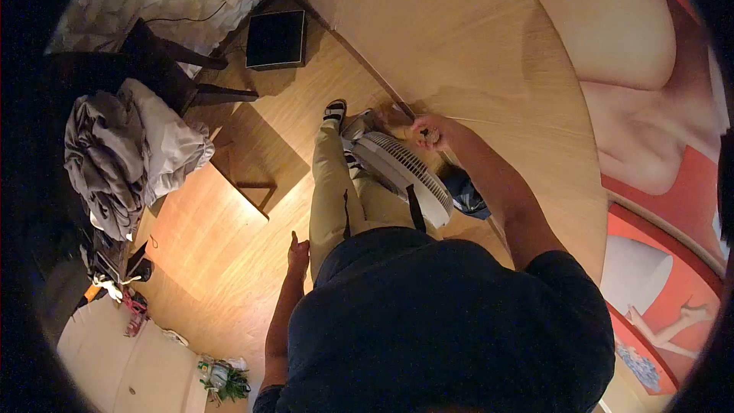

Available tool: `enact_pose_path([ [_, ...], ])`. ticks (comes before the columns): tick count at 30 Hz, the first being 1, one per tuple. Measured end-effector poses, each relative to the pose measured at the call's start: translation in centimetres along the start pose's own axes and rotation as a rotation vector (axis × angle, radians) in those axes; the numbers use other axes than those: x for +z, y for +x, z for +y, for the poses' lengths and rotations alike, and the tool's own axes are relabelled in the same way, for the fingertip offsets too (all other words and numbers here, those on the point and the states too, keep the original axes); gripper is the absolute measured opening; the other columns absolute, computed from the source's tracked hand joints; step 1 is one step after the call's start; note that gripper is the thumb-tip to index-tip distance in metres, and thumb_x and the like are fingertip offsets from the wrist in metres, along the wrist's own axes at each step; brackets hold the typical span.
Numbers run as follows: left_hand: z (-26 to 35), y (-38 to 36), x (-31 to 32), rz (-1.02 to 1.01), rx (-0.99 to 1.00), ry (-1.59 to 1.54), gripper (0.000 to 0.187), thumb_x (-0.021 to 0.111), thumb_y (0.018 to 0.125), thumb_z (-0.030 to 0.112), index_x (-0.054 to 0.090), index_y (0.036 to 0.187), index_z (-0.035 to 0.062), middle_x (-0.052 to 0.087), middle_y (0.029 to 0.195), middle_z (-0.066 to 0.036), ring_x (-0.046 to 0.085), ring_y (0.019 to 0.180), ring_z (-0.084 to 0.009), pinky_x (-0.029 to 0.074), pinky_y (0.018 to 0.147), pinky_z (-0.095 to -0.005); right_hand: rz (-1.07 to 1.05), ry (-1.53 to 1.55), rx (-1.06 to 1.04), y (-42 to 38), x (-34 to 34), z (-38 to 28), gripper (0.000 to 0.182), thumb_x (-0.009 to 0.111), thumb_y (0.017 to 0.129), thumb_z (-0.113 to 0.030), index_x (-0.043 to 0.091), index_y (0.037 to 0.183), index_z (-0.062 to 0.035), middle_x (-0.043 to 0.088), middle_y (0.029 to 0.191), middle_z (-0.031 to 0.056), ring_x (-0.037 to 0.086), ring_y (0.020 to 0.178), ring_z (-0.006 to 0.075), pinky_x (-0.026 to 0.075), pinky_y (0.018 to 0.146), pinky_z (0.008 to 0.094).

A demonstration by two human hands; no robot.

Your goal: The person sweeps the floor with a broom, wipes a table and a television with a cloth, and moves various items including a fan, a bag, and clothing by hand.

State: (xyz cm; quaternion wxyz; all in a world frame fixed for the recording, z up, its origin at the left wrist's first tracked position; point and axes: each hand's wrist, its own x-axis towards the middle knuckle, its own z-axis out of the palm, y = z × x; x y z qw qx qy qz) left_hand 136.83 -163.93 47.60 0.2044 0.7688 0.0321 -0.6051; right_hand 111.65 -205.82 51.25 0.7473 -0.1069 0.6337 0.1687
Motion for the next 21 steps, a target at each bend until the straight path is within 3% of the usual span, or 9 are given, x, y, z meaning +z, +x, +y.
enact_pose_path([
  [1,-0.9,0.8,-0.2,0.005,0.003,-0.01,0.069,0.052,0.075,0.014,0.012,0.131,0.0082,0.053,0.068,-0.003,0.047,0.058,-0.0117,0.042,0.055,-0.0251,-0.001,-0.011,-0.003,0.1,0.0,-0.8,0.024,0.059,0.069,-0.024,0.05,0.077,-0.0036,0.05,0.063,0.0111,0.049,0.049,0.0172,0.037,0.033,0.0206],
  [3,-3.2,3.0,-0.7,-0.029,-0.072,-0.223,0.069,0.053,0.075,0.017,0.013,0.131,0.0096,0.047,0.062,-0.002,0.041,0.05,-0.0098,0.039,0.047,-0.0233,-0.243,0.021,-0.144,0.3,-0.4,-1.8,0.027,0.06,0.068,-0.024,0.05,0.081,-0.0026,0.053,0.062,0.0103,0.048,0.044,0.0154,0.036,0.031,0.0213],
  [7,-0.8,1.2,-1.0,0.018,0.016,-0.151,0.068,0.054,0.077,0.019,0.014,0.131,0.0106,0.047,0.063,-0.002,0.04,0.047,-0.0084,0.036,0.043,-0.021,-0.03,-0.044,-0.227,-3.5,-0.3,-1.0,0.025,0.058,0.069,-0.023,0.05,0.081,-0.0019,0.053,0.06,0.01,0.048,0.041,0.014,0.036,0.03,0.0231],
  [9,-2.2,4.1,-1.9,-0.072,-0.14,-0.212,0.066,0.053,0.078,0.02,0.015,0.131,0.0109,0.047,0.062,-0.001,0.038,0.045,-0.0086,0.035,0.042,-0.0204,-0.327,0.026,-0.279,-6.7,-1.6,-0.7,0.024,0.054,0.072,-0.023,0.051,0.082,-0.0015,0.054,0.061,0.0104,0.049,0.039,0.0145,0.038,0.031,0.0236],
  [11,-2.9,5.9,-2.6,-0.334,-0.291,-0.483,0.064,0.053,0.079,0.021,0.016,0.131,0.0111,0.047,0.062,-0.001,0.039,0.046,-0.0086,0.035,0.042,-0.0211,-0.339,-0.125,-0.408,-9.8,-2.6,0.1,0.024,0.051,0.075,-0.023,0.05,0.085,-0.0011,0.053,0.059,0.0095,0.049,0.037,0.015,0.038,0.031,0.0233],
  [13,0.5,3.0,-0.5,-0.019,-0.082,-0.202,0.065,0.053,0.078,0.02,0.016,0.131,0.0108,0.047,0.061,-0.002,0.039,0.046,-0.009,0.035,0.043,-0.0221,-0.192,-0.225,-0.417,-14.3,-0.8,1.0,0.025,0.051,0.075,-0.023,0.049,0.087,-0.001,0.052,0.057,0.0089,0.049,0.037,0.0151,0.038,0.031,0.0242],
  [14,0.7,3.4,-0.5,-0.059,-0.123,-0.248,0.066,0.053,0.077,0.019,0.015,0.131,0.0104,0.048,0.063,-0.003,0.041,0.049,-0.0101,0.037,0.044,-0.0233,-0.042,-0.323,-0.433,-15.5,-0.3,1.3,0.026,0.052,0.075,-0.022,0.048,0.088,-0.0009,0.051,0.056,0.0082,0.049,0.038,0.0152,0.038,0.031,0.0251],
  [17,1.8,2.5,0.6,0.019,0.03,-0.115,0.067,0.053,0.076,0.017,0.015,0.131,0.0119,0.051,0.067,-0.004,0.043,0.053,-0.0109,0.038,0.047,-0.024,-0.072,-0.378,-0.552,-13.1,0.5,1.3,0.025,0.051,0.075,-0.02,0.046,0.091,-0.001,0.049,0.054,0.0074,0.049,0.038,0.0148,0.037,0.031,0.0272],
  [21,3.5,0.4,0.0,0.01,0.07,-0.107,0.065,0.05,0.077,0.018,0.014,0.131,0.0121,0.053,0.072,-0.005,0.045,0.057,-0.0118,0.04,0.051,-0.0246,-0.203,-0.316,-0.602,1.6,-0.9,0.4,0.018,0.049,0.078,-0.02,0.045,0.081,-0.0029,0.048,0.053,0.0067,0.047,0.038,0.0153,0.038,0.033,0.0298],
])
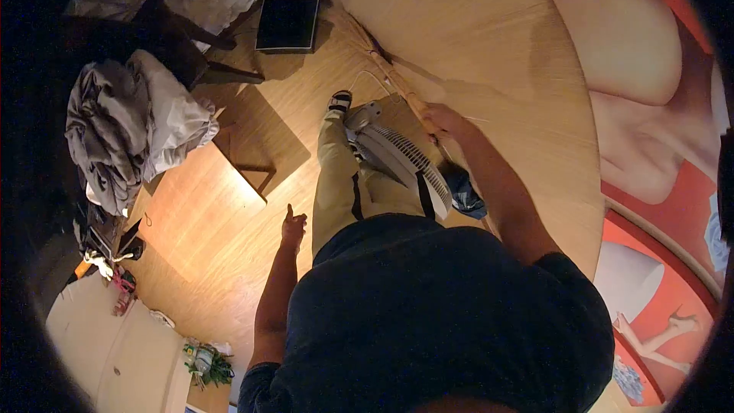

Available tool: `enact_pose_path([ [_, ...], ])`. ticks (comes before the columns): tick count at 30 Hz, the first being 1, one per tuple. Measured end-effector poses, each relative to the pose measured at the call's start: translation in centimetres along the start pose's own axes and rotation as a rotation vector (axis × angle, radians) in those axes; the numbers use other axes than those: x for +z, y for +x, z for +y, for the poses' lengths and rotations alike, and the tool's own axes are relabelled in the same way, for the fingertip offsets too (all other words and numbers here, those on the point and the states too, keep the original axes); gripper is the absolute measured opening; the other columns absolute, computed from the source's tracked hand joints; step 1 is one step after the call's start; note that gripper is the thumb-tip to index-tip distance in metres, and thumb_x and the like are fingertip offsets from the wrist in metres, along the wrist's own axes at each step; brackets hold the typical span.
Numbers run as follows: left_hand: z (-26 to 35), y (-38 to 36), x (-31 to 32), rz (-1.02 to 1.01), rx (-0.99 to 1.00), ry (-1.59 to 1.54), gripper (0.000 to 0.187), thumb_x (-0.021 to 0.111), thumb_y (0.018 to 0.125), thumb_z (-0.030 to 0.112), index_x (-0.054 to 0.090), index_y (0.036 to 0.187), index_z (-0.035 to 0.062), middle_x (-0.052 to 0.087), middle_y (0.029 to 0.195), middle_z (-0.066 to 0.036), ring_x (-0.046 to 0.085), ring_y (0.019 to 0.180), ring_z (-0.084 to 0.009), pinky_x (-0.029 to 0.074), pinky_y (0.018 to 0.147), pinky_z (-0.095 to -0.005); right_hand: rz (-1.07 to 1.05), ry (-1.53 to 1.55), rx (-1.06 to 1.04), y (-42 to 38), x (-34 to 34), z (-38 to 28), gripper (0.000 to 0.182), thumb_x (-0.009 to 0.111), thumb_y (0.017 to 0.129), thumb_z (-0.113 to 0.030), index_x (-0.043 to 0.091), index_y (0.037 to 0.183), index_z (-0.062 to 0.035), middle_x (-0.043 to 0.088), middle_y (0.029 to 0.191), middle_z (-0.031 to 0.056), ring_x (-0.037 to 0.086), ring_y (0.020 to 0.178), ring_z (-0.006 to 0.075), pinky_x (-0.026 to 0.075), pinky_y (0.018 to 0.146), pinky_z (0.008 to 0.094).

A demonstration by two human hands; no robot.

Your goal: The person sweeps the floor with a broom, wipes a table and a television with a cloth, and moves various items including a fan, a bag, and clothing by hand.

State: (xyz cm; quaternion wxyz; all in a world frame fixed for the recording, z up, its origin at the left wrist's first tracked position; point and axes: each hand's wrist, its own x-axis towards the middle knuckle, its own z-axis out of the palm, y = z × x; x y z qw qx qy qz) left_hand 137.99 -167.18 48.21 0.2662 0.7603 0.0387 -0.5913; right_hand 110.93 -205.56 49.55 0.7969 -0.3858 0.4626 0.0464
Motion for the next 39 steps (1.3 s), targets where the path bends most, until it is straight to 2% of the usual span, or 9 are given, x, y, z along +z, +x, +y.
enact_pose_path([
  [3,-0.6,-2.5,-1.2,0.064,-0.021,-0.046,0.064,0.049,0.078,0.018,0.015,0.131,0.0129,0.055,0.081,-0.006,0.049,0.066,-0.0137,0.041,0.056,-0.0262,0.163,-0.093,0.259,5.5,4.8,2.4,0.018,0.048,0.079,-0.021,0.044,0.077,-0.0034,0.049,0.053,0.0076,0.046,0.038,0.0157,0.038,0.034,0.0302],
  [6,-3.9,-4.6,-2.5,0.106,-0.046,-0.151,0.065,0.049,0.078,0.018,0.013,0.132,0.0161,0.055,0.09,-0.008,0.051,0.075,-0.0157,0.042,0.06,-0.0292,0.046,-0.283,0.239,9.1,4.4,6.3,0.018,0.048,0.079,-0.021,0.045,0.077,-0.0037,0.051,0.055,0.0085,0.046,0.037,0.0151,0.038,0.034,0.0293],
  [8,-6.4,-6.2,-2.8,0.166,-0.141,-0.241,0.064,0.049,0.079,0.019,0.013,0.132,0.0187,0.056,0.089,-0.008,0.051,0.074,-0.0158,0.042,0.061,-0.0302,-0.292,-0.193,0.052,5.2,2.6,3.2,0.018,0.05,0.078,-0.022,0.046,0.077,-0.0043,0.05,0.057,0.0084,0.046,0.038,0.0152,0.038,0.033,0.0293],
  [12,-14.2,-7.2,-2.9,0.092,-0.392,-0.411,0.056,0.045,0.081,0.017,0.02,0.13,0.0218,0.059,0.081,-0.008,0.053,0.071,-0.0159,0.041,0.061,-0.0302,-0.074,-0.468,0.125,-0.6,0.6,-2.5,0.029,0.052,0.076,-0.016,0.05,0.102,-0.0027,0.048,0.058,0.0052,0.046,0.039,0.0135,0.038,0.034,0.027],
  [15,-15.1,-8.9,-1.3,0.074,-0.482,-0.443,0.054,0.045,0.082,0.016,0.021,0.13,0.022,0.059,0.081,-0.007,0.053,0.07,-0.0152,0.041,0.061,-0.0304,-0.046,-0.639,0.187,-2.5,4.2,-7.3,0.03,0.057,0.071,-0.019,0.05,0.094,-0.0008,0.049,0.056,0.0067,0.048,0.043,0.0142,0.041,0.038,0.0288],
  [20,-12.9,-11.2,0.6,0.13,-0.262,-0.438,0.056,0.045,0.081,0.015,0.019,0.131,0.0187,0.058,0.081,-0.005,0.052,0.068,-0.0125,0.04,0.06,-0.0269,0.138,-1.03,-0.031,3.4,12.4,-2.5,0.032,0.055,0.065,-0.015,0.052,0.092,0.0012,0.054,0.063,0.0122,0.053,0.056,0.0217,0.043,0.052,0.0352],
  [27,-13.9,-13.3,0.6,0.166,-0.133,-0.521,0.057,0.046,0.082,0.016,0.017,0.131,0.0161,0.057,0.087,-0.003,0.051,0.073,-0.0119,0.04,0.061,-0.0257,-0.048,-1.357,0.186,8.7,16.5,13.4,0.037,0.059,0.064,-0.021,0.054,0.096,-0.0025,0.058,0.069,0.0147,0.058,0.059,0.0229,0.046,0.051,0.033],
  [32,-21.0,-12.8,0.2,0.146,-0.213,-0.535,0.057,0.047,0.081,0.015,0.018,0.131,0.0178,0.057,0.088,-0.005,0.052,0.071,-0.0127,0.042,0.06,-0.0267,-0.331,-0.599,0.295,-4.3,14.3,2.3,0.038,0.053,0.074,-0.015,0.048,0.111,-0.0078,0.053,0.065,0.0078,0.051,0.044,0.0125,0.04,0.034,0.0244],
  [39,-26.4,-13.1,-0.2,0.141,-0.242,-0.676,0.058,0.045,0.081,0.013,0.016,0.131,0.0178,0.057,0.085,-0.005,0.052,0.067,-0.0115,0.042,0.056,-0.027,0.117,-1.388,0.065,-19.8,15.2,-7.0,0.045,0.053,0.072,-0.009,0.042,0.115,-0.0012,0.055,0.077,0.0144,0.056,0.067,0.0213,0.046,0.058,0.0308],
])
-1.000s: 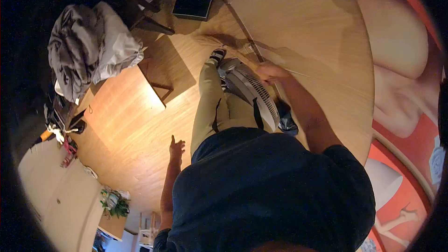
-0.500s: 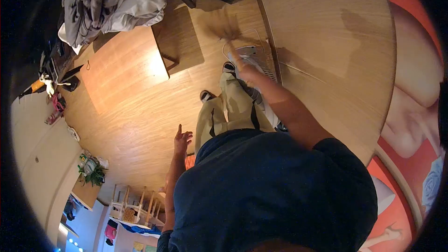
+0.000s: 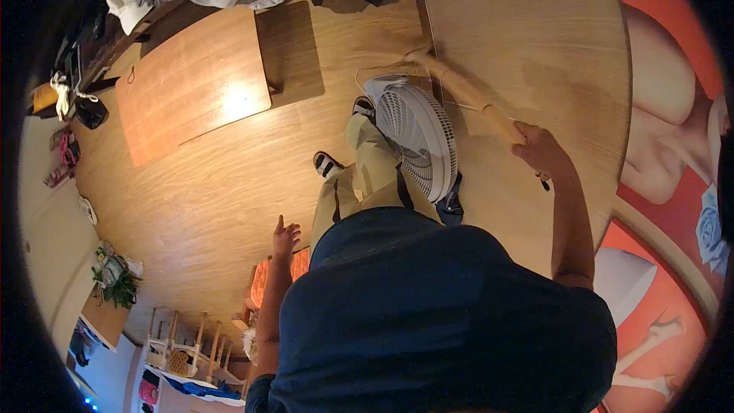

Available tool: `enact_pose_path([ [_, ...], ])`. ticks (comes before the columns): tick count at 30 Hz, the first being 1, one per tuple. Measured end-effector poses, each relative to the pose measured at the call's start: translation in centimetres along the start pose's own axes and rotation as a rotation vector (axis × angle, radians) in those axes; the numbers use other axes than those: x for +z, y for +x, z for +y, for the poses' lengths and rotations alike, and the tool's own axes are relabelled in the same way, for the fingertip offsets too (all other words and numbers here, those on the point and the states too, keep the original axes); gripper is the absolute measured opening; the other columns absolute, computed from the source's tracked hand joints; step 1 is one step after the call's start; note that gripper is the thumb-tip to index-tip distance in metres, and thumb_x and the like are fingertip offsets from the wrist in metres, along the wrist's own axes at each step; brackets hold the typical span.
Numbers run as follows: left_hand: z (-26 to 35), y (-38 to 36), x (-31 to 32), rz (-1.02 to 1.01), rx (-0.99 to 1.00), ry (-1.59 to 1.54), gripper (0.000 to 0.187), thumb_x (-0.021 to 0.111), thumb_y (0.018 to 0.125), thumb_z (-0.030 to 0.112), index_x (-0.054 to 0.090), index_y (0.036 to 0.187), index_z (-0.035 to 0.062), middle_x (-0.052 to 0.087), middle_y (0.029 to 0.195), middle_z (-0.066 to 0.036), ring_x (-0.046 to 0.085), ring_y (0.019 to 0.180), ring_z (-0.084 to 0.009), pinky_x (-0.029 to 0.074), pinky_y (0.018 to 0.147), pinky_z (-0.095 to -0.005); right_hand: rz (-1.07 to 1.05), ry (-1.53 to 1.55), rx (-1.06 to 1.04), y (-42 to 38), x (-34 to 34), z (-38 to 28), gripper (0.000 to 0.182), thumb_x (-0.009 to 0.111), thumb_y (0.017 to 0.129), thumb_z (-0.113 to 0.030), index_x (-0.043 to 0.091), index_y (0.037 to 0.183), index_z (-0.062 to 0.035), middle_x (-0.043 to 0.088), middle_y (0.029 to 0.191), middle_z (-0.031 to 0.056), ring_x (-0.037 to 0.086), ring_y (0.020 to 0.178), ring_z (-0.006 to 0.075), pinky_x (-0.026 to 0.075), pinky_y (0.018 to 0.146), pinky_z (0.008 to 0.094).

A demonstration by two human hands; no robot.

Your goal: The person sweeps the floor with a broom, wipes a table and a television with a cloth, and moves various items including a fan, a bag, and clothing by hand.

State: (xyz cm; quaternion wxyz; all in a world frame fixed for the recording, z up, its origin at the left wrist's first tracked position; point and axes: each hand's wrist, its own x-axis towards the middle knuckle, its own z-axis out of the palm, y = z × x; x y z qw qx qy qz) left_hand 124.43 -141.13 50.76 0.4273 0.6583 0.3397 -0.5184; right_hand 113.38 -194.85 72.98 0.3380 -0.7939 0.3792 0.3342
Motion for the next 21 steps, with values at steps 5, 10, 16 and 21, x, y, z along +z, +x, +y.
enact_pose_path([
  [5,-1.0,-1.0,-0.8,-0.025,0.057,-0.002,0.058,0.045,0.082,0.015,0.016,0.131,0.0176,0.056,0.091,-0.006,0.051,0.075,-0.014,0.041,0.063,-0.029,0.335,-0.829,0.083,6.0,2.5,-1.7,0.031,0.047,0.077,-0.016,0.046,0.105,-0.0018,0.057,0.082,0.0157,0.057,0.073,0.0257,0.045,0.063,0.0337],
  [10,-3.0,-3.3,-3.1,0.007,0.151,-0.054,0.058,0.047,0.083,0.02,0.016,0.131,0.0164,0.054,0.096,-0.008,0.051,0.082,-0.0158,0.041,0.069,-0.0305,0.229,-1.037,-0.141,22.2,11.0,-0.7,0.021,0.042,0.077,-0.01,0.06,0.086,-0.0038,0.058,0.09,0.0111,0.055,0.086,0.0252,0.047,0.071,0.0334],
  [16,-8.9,-3.7,-7.7,0.133,0.11,-0.079,0.055,0.046,0.082,0.017,0.02,0.13,0.0174,0.054,0.092,-0.006,0.051,0.073,-0.0145,0.042,0.062,-0.0284,0.159,-1.001,-0.227,24.7,20.3,-6.9,0.024,0.038,0.079,-0.012,0.059,0.086,-0.0031,0.057,0.091,0.0137,0.054,0.086,0.0246,0.045,0.074,0.0334],
  [21,-13.5,-3.1,-9.6,0.145,0.031,-0.184,0.054,0.045,0.082,0.015,0.021,0.13,0.0178,0.054,0.087,-0.005,0.051,0.07,-0.0125,0.041,0.058,-0.026,0.274,-0.769,-0.381,14.3,14.4,-12.2,0.024,0.036,0.08,-0.01,0.056,0.093,-0.0039,0.056,0.089,0.0164,0.055,0.079,0.0314,0.044,0.071,0.0383],
])
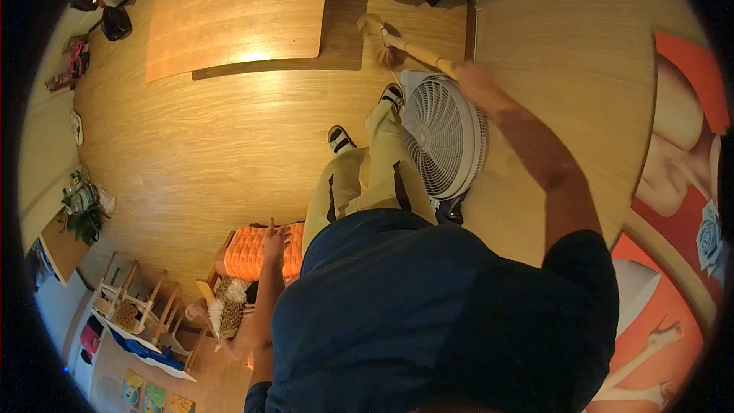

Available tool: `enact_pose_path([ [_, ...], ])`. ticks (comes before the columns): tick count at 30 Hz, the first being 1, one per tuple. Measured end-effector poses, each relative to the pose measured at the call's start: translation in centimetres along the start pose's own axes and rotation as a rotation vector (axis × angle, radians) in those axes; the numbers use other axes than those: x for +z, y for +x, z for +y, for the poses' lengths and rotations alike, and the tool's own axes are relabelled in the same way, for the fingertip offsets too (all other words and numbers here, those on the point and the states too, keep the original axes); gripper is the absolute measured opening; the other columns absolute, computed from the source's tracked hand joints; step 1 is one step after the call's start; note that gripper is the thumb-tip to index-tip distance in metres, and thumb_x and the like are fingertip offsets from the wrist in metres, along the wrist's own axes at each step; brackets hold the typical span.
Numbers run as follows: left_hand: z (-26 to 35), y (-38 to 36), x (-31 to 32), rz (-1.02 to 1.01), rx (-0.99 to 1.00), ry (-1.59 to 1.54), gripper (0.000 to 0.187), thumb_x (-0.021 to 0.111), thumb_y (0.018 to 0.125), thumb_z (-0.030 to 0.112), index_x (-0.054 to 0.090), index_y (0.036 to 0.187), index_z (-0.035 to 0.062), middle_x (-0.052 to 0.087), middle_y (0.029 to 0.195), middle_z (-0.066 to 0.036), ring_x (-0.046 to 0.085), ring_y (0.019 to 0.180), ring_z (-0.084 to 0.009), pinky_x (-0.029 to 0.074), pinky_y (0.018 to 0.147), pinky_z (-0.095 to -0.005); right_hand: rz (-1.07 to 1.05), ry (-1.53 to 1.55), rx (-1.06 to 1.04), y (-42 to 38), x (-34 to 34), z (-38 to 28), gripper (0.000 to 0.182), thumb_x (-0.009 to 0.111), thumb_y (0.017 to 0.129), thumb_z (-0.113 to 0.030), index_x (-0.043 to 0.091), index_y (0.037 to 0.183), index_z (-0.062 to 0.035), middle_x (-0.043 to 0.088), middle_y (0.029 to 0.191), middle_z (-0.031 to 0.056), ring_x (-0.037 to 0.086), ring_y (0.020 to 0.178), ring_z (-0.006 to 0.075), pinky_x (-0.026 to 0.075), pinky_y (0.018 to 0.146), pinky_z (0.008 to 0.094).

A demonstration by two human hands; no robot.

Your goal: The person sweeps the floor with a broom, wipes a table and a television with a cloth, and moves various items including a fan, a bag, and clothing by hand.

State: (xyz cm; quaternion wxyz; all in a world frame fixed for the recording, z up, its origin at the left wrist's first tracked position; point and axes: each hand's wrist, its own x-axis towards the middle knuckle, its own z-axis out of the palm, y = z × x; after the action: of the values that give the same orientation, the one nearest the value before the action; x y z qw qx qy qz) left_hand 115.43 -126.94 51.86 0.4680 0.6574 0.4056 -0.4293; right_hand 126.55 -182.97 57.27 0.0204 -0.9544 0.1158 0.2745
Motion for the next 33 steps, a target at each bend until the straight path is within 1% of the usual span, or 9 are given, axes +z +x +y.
enact_pose_path([
  [7,-4.1,0.2,-0.7,-0.001,0.026,-0.165,0.058,0.045,0.081,0.013,0.017,0.131,0.0161,0.055,0.083,-0.004,0.05,0.069,-0.0116,0.04,0.056,-0.0244,-0.072,-0.094,0.045,0.2,-8.1,3.6,0.03,0.055,0.068,-0.022,0.056,0.09,-0.0015,0.058,0.086,0.0164,0.056,0.079,0.0292,0.045,0.068,0.0369],
  [14,-6.7,-1.7,-0.5,0.03,0.03,-0.249,0.058,0.045,0.081,0.011,0.017,0.131,0.0145,0.055,0.085,-0.005,0.05,0.068,-0.011,0.039,0.055,-0.0231,-0.263,0.891,0.417,7.4,10.7,-6.0,0.02,0.062,0.061,-0.012,0.052,0.071,0.0032,0.051,0.06,0.0099,0.05,0.05,0.0214,0.039,0.043,0.036],
  [15,-7.3,-2.0,-0.6,0.044,0.025,-0.258,0.058,0.045,0.081,0.011,0.017,0.131,0.0145,0.055,0.085,-0.005,0.05,0.068,-0.011,0.039,0.055,-0.0231,-0.411,1.027,0.287,9.4,18.2,-6.0,0.019,0.062,0.062,-0.012,0.051,0.07,0.0025,0.05,0.059,0.0106,0.05,0.051,0.0226,0.039,0.044,0.0372],
  [17,-8.6,-2.4,-0.9,0.096,0.009,-0.249,0.058,0.045,0.08,0.01,0.018,0.131,0.0153,0.055,0.085,-0.005,0.049,0.067,-0.0105,0.039,0.055,-0.0227,-0.275,0.667,-0.646,5.8,20.7,-12.8,0.015,0.059,0.065,-0.012,0.054,0.075,-0.0008,0.055,0.076,0.0123,0.052,0.067,0.022,0.043,0.058,0.0342],
  [19,-8.7,-3.6,-1.2,0.099,-0.009,-0.265,0.058,0.044,0.08,0.01,0.018,0.131,0.0156,0.055,0.085,-0.005,0.049,0.067,-0.0106,0.039,0.056,-0.0234,-0.682,1.228,0.398,1.9,19.3,-22.3,0.017,0.052,0.073,-0.016,0.052,0.088,-0.007,0.053,0.076,0.0079,0.052,0.074,0.0218,0.042,0.061,0.0347],
  [22,-9.0,-3.5,-1.8,0.115,-0.049,-0.285,0.058,0.044,0.08,0.01,0.018,0.131,0.016,0.055,0.085,-0.005,0.05,0.068,-0.011,0.04,0.056,-0.0244,-0.869,1.51,0.615,-1.5,17.7,-28.8,0.02,0.052,0.074,-0.011,0.047,0.087,0.0037,0.049,0.061,0.0106,0.05,0.049,0.0187,0.042,0.042,0.0311],
  [26,-8.0,-2.8,-1.5,0.11,-0.031,-0.274,0.058,0.045,0.079,0.01,0.018,0.131,0.016,0.055,0.085,-0.005,0.05,0.067,-0.0115,0.041,0.057,-0.0251,-1.006,1.548,0.492,-0.1,14.8,-26.6,0.019,0.054,0.071,-0.007,0.047,0.084,0.0053,0.048,0.056,0.0107,0.047,0.04,0.0165,0.039,0.034,0.0297],
  [28,-6.8,-1.8,-1.3,0.079,-0.034,-0.228,0.059,0.045,0.079,0.01,0.017,0.131,0.0158,0.055,0.085,-0.005,0.05,0.068,-0.012,0.041,0.057,-0.0258,-1.047,1.226,0.03,-0.1,11.8,-23.1,0.015,0.054,0.069,-0.005,0.047,0.08,0.0033,0.048,0.056,0.0094,0.048,0.04,0.0159,0.039,0.033,0.0288],
  [33,-2.7,1.3,-0.4,-0.022,0.052,-0.152,0.057,0.044,0.081,0.014,0.017,0.131,0.016,0.055,0.084,-0.004,0.05,0.071,-0.013,0.041,0.06,-0.0274,-1.035,1.239,0.031,-4.9,5.5,-14.6,0.015,0.054,0.071,-0.009,0.048,0.077,0.0024,0.05,0.054,0.0088,0.047,0.037,0.0163,0.039,0.034,0.0301],
])
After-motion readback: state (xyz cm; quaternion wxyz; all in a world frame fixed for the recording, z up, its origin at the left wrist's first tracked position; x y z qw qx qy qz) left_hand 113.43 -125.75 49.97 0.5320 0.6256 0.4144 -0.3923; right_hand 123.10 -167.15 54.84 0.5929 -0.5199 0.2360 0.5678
